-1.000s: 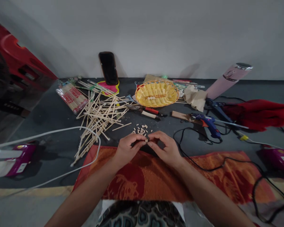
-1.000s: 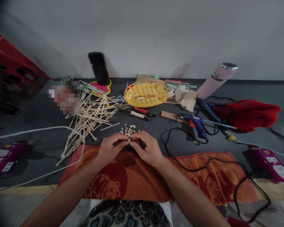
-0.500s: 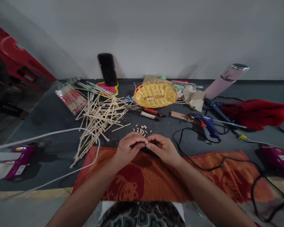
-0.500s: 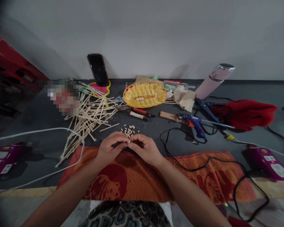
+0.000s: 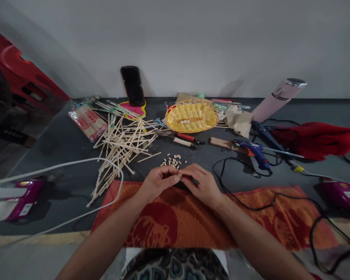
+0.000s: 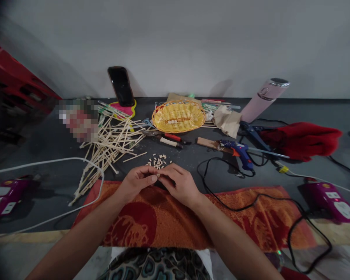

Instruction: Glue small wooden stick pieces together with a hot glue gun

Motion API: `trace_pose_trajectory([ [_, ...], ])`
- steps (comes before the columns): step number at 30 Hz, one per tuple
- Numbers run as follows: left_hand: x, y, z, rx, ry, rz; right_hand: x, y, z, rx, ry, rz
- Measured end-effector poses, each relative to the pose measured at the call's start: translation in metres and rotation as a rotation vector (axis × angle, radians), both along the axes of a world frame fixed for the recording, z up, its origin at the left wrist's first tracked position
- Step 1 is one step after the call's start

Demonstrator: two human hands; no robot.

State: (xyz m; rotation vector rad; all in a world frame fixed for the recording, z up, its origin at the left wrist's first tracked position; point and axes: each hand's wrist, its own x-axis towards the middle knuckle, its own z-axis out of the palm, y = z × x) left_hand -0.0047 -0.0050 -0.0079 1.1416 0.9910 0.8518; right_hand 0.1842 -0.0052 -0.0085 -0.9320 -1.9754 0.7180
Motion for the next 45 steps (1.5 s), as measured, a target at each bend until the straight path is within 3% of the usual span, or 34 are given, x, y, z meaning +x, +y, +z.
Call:
trace_pose_trajectory([
  [15, 0.003, -0.001, -0.001, -0.047, 0.030, -0.001, -0.002, -0.001, -0.002, 0.035, -0.024, 0.005],
  [24, 0.001, -0.001, -0.011, -0.146, -0.138, 0.021, -0.002, -0.002, -0.002, 0.039, 0.027, 0.009],
  [45, 0.000, -0.001, -0.008, -0.086, -0.063, 0.055, -0.002, -0.001, -0.004, 0.067, 0.053, -0.017],
])
